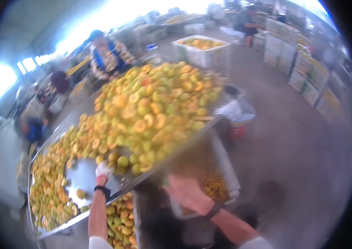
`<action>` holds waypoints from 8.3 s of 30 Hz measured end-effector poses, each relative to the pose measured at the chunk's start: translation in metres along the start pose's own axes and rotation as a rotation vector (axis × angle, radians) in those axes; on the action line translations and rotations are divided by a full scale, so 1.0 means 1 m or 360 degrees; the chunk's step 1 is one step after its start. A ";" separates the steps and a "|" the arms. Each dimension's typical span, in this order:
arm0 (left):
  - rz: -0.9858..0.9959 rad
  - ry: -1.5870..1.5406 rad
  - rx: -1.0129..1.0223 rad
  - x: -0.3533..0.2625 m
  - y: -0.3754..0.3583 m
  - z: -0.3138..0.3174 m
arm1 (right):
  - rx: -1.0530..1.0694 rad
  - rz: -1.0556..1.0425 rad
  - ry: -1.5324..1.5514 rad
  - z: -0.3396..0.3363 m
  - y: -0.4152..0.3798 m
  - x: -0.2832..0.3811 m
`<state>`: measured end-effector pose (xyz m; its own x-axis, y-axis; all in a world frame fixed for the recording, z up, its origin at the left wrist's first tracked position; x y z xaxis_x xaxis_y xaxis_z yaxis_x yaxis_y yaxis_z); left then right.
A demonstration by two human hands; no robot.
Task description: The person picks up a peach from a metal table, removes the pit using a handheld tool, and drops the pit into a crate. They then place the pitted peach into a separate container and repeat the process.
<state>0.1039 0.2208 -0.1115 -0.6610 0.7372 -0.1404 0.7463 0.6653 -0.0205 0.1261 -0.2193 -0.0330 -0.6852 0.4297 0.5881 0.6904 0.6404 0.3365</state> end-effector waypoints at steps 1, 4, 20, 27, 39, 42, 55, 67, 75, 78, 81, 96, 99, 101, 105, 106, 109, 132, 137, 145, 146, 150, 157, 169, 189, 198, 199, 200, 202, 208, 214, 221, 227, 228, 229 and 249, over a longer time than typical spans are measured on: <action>0.0003 -0.0064 0.0014 0.016 0.010 0.014 | 0.0016 0.0015 -0.0003 -0.002 0.000 0.001; 0.0131 -0.0168 -0.0030 0.007 -0.005 0.011 | 0.0048 0.0066 0.0106 -0.010 -0.002 0.002; 0.0338 -0.2867 0.0476 -0.231 -0.235 -0.108 | -0.0275 -0.0068 0.0484 -0.043 -0.006 0.044; 0.0308 -0.2784 0.0143 -0.245 -0.234 -0.108 | -0.0325 -0.0074 0.0361 -0.039 -0.001 0.034; 0.0116 -0.2793 -0.0245 -0.249 -0.223 -0.088 | -0.0104 0.0168 0.0547 -0.006 0.000 0.020; 0.0341 -0.2719 -0.0214 -0.247 -0.225 -0.089 | 0.0025 0.0243 0.0668 -0.003 -0.001 0.020; -0.0141 -0.4127 0.1325 -0.267 -0.212 -0.028 | 0.0927 0.1097 0.1985 -0.016 -0.029 0.029; 0.0249 -0.3014 0.0150 -0.216 -0.233 -0.110 | -0.0317 0.0422 0.1004 -0.033 -0.020 -0.015; 0.0118 -0.2199 -0.0139 -0.061 -0.281 -0.018 | -0.0069 0.0881 0.1256 -0.021 -0.020 -0.025; 0.0039 -0.0796 -0.0215 0.001 -0.328 0.040 | -0.0011 0.0901 0.1119 -0.018 -0.018 -0.026; -0.0094 -0.0320 -0.0090 0.049 -0.365 0.028 | -0.0008 0.0882 0.1072 -0.016 -0.014 -0.025; -0.0375 -0.0584 -0.0798 0.110 -0.326 -0.010 | 0.0038 0.0653 0.0898 0.008 0.003 -0.033; -0.0179 -0.0845 -0.0930 0.070 -0.278 -0.051 | 0.0081 0.0684 0.0720 0.009 0.010 -0.026; -0.0020 -0.0782 -0.0935 0.047 -0.235 -0.075 | 0.0131 0.0780 0.0759 0.010 0.011 -0.022; 0.0171 -0.0599 -0.0617 0.003 -0.129 -0.089 | 0.0089 0.0646 0.0675 0.007 0.018 -0.025; 0.0218 -0.0463 -0.0524 -0.004 -0.101 -0.083 | 0.0095 0.0631 0.0687 0.005 0.020 -0.023; 0.0303 -0.0250 -0.0367 -0.025 -0.034 -0.061 | 0.0073 0.0580 0.0692 -0.002 0.026 -0.017; -0.0153 -0.2686 0.0657 -0.155 -0.192 -0.081 | -0.0141 -0.0079 0.0403 -0.009 0.000 0.036; 0.0046 -0.2826 0.0949 -0.215 -0.238 -0.093 | -0.0223 -0.0051 0.0351 -0.029 -0.004 0.027; 0.0374 -0.2702 0.0563 -0.261 -0.233 -0.080 | -0.0317 0.0154 0.0522 -0.034 -0.007 0.003; 0.0437 -0.2639 0.0473 -0.265 -0.230 -0.080 | -0.0323 0.0168 0.0514 -0.034 -0.007 0.000; 0.0494 -0.2523 0.0077 -0.276 -0.223 -0.078 | -0.0150 0.0317 0.0588 -0.027 -0.005 -0.008; 0.0319 -0.2467 0.0077 -0.263 -0.216 -0.080 | 0.0159 0.0304 0.0509 -0.012 0.000 -0.007; 0.0024 -0.3297 0.1014 -0.255 -0.187 -0.014 | 0.0910 0.0890 0.2343 -0.014 -0.024 0.035; -0.0279 -0.1729 -0.0093 0.001 -0.331 0.001 | 0.0019 0.0377 0.0197 -0.053 -0.022 0.010; -0.0861 -0.0297 -0.0401 0.202 -0.370 0.040 | 0.0194 0.0373 0.0124 -0.019 -0.015 0.006; -0.0863 -0.0298 -0.0396 0.225 -0.366 0.049 | 0.0199 0.0375 0.0122 -0.017 -0.015 0.003; -0.0944 -0.0173 -0.0487 0.250 -0.362 0.055 | 0.0211 0.0386 0.0102 -0.015 -0.015 0.000; -0.1022 0.0013 -0.0625 0.291 -0.355 0.066 | 0.0211 0.0406 0.0076 -0.011 -0.015 -0.003; -0.0779 0.0232 -0.0366 0.311 -0.354 0.089 | 0.0231 0.0478 0.0005 -0.004 -0.010 -0.008; -0.0724 0.0037 -0.0584 0.269 -0.377 0.070 | 0.0272 0.0482 0.0128 0.000 -0.003 0.003; -0.0001 -0.0675 -0.0983 0.104 -0.320 -0.045 | 0.0195 0.0276 0.0171 0.014 0.000 -0.003; 0.0355 -0.0892 -0.0760 -0.028 -0.192 -0.095 | 0.0269 0.0270 0.0111 0.014 0.001 -0.006; 0.0378 -0.0789 -0.0686 -0.047 -0.168 -0.092 | 0.0249 0.0257 0.0105 0.013 0.001 -0.006; 0.0404 -0.0685 -0.0610 -0.063 -0.147 -0.087 | 0.0227 0.0249 0.0098 0.010 0.000 -0.006; 0.0084 -0.2731 0.0609 -0.145 -0.176 -0.079 | -0.0118 -0.0098 0.0340 -0.033 -0.011 0.037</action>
<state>0.0617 0.0064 -0.0091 -0.0042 -0.3586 -0.9335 0.9035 0.3987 -0.1572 0.1009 -0.2317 0.0096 -0.6675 0.2416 0.7043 0.6691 0.6096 0.4250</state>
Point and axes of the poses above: each hand's wrist, its own y-axis towards the middle knuckle, its own z-axis out of the palm, x = y × z, the point moved 6 cm from there along y, towards the middle knuckle, and after that the axes turned 1 degree about -x, right-handed, at the moved point
